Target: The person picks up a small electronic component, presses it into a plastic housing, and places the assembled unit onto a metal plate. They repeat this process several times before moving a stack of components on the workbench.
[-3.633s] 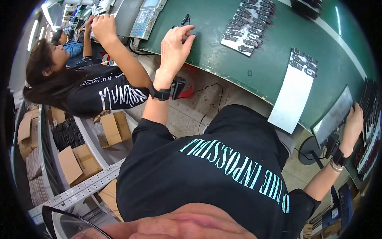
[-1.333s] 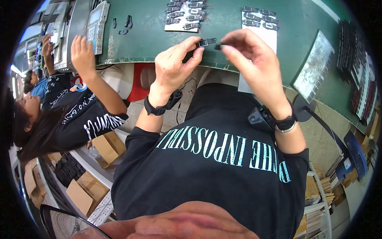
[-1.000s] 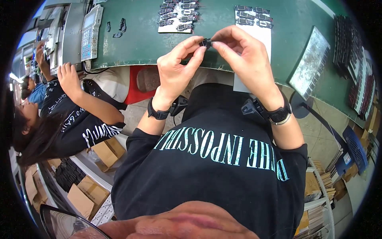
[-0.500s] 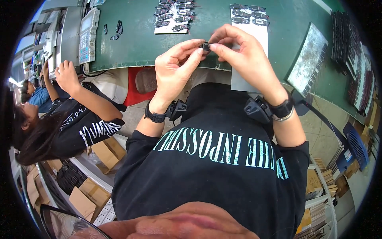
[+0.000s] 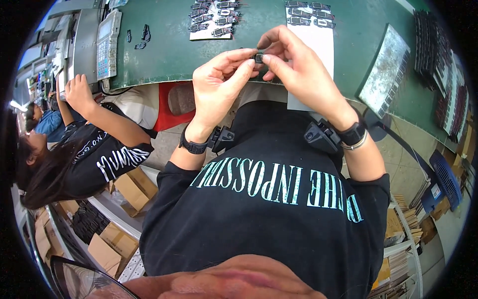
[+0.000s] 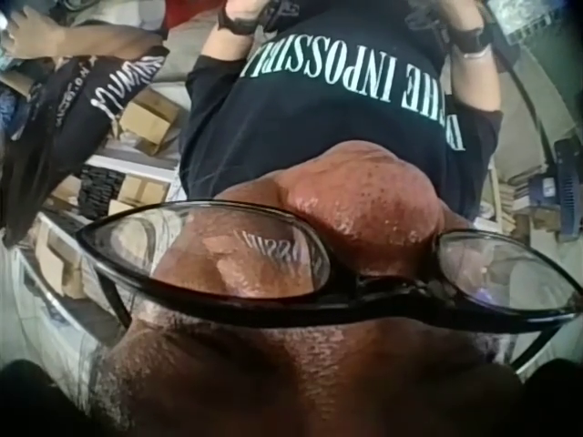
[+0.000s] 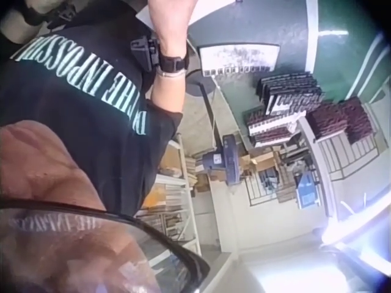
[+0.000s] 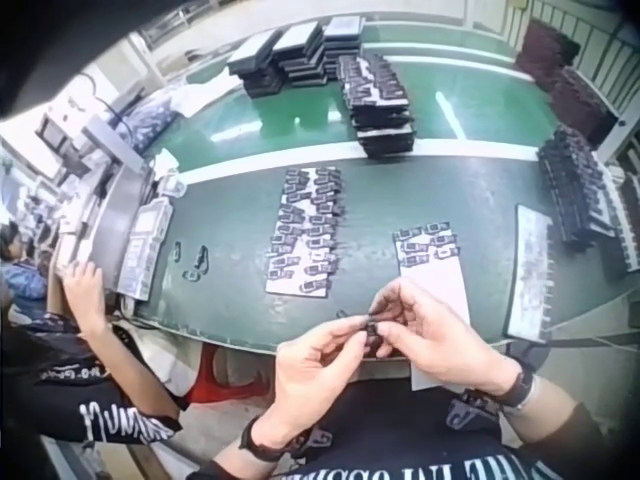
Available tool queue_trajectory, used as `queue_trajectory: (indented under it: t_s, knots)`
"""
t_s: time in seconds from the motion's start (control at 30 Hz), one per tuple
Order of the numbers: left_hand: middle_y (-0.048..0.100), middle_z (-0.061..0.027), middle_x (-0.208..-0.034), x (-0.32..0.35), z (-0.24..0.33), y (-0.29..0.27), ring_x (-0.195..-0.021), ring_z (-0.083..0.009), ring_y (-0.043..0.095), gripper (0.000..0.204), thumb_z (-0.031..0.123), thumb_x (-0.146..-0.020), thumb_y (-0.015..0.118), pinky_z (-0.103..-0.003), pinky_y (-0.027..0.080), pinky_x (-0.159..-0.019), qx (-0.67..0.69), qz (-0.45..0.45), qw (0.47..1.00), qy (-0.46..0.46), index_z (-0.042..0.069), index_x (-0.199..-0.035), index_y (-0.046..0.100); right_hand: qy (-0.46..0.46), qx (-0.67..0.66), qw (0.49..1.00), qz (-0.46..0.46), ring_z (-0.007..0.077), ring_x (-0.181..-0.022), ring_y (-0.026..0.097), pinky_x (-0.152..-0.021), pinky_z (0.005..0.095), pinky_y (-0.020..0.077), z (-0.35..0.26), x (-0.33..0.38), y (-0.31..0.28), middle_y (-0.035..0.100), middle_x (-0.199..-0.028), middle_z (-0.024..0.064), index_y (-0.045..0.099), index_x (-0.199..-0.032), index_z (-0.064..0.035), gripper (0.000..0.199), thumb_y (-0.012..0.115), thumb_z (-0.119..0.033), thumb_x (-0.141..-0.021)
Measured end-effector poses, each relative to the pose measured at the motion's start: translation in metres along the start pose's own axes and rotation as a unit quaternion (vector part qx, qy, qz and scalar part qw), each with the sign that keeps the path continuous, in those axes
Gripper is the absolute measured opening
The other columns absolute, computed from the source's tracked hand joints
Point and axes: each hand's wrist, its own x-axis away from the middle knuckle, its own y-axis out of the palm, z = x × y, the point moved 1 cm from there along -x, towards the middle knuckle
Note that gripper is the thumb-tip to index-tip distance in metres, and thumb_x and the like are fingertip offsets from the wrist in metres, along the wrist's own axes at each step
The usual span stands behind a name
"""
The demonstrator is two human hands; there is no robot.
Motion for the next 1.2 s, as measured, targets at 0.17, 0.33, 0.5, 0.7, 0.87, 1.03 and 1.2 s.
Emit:
queue_trajectory:
  t_s: [0.17,0.33,0.5,0.7,0.87,1.03,1.2]
  knots:
    - [0.074,-0.0078,-0.093,0.004,-0.008,-0.002,-0.082,-0.0096,0.069,0.019,0.003,-0.092,0.066,-0.022,0.056,-0.073,0.062,0.000,0.998,-0.025,-0.004,-0.109,0.069,-0.018,0.125,0.992,0.001,0.0106,-0.091,0.060,-0.082,0.0257,0.0553,-0.006,0.008,0.010,0.054,-0.101,0.0049,0.053,-0.119,0.0015,0.022,0.055,0.000,-0.098]
    - [0.072,-0.0070,-0.093,0.011,0.003,-0.015,-0.079,-0.0098,0.069,0.017,0.003,-0.092,0.066,-0.022,0.056,-0.070,0.055,-0.014,0.998,-0.036,-0.005,-0.107,0.067,-0.014,0.093,0.996,0.007,0.0106,-0.094,0.060,-0.084,0.0241,0.0525,-0.008,0.018,0.018,0.056,-0.108,0.0052,0.053,-0.126,0.0007,0.029,0.055,0.000,-0.097]
    - [0.071,-0.0100,-0.087,-0.013,0.015,-0.063,-0.075,-0.0111,0.068,0.020,0.004,-0.093,0.065,-0.023,0.057,-0.069,-0.049,0.066,0.997,0.008,-0.006,-0.111,0.064,-0.118,0.126,0.983,0.061,0.0095,-0.096,0.060,-0.085,0.0231,0.0491,-0.013,0.031,0.009,0.059,-0.114,0.0052,0.055,-0.130,-0.0002,0.033,0.057,-0.004,-0.097]
    - [0.071,-0.0092,-0.081,-0.016,-0.023,-0.072,-0.067,-0.0086,0.065,0.027,0.008,-0.092,0.067,-0.021,0.054,-0.059,-0.197,0.098,0.975,-0.017,-0.006,-0.114,0.061,-0.087,0.179,0.975,0.102,0.0101,-0.094,0.061,-0.086,0.0255,0.0485,0.028,0.063,0.000,0.064,-0.109,0.0038,0.064,-0.120,-0.0016,0.026,0.060,-0.005,-0.094]
    - [0.070,-0.0077,-0.079,-0.003,-0.031,-0.065,-0.062,-0.0075,0.063,0.028,0.009,-0.090,0.068,-0.022,0.052,-0.055,-0.237,0.121,0.964,-0.027,-0.004,-0.114,0.062,-0.060,0.193,0.977,0.072,0.0090,-0.093,0.059,-0.085,0.0247,0.0474,0.038,0.078,0.005,0.063,-0.108,0.0026,0.065,-0.116,-0.0009,0.022,0.059,-0.005,-0.095]
    - [0.070,-0.0048,-0.080,0.007,-0.025,-0.062,-0.059,-0.0092,0.060,0.027,0.010,-0.087,0.070,-0.026,0.050,-0.056,-0.414,0.098,0.903,0.062,0.001,-0.112,0.065,-0.065,0.205,0.974,0.069,0.0091,-0.092,0.059,-0.084,0.0247,0.0476,0.037,0.082,0.003,0.064,-0.106,0.0035,0.065,-0.114,-0.0001,0.021,0.059,-0.005,-0.095]
    - [0.068,-0.0031,-0.083,0.016,-0.027,-0.060,-0.058,-0.0141,0.057,0.026,0.013,-0.083,0.073,-0.029,0.049,-0.059,-0.520,0.066,0.831,0.186,0.008,-0.109,0.069,-0.052,0.195,0.977,0.068,0.0097,-0.092,0.060,-0.084,0.0248,0.0480,0.042,0.086,0.003,0.064,-0.106,0.0037,0.066,-0.113,0.0002,0.020,0.059,-0.005,-0.095]
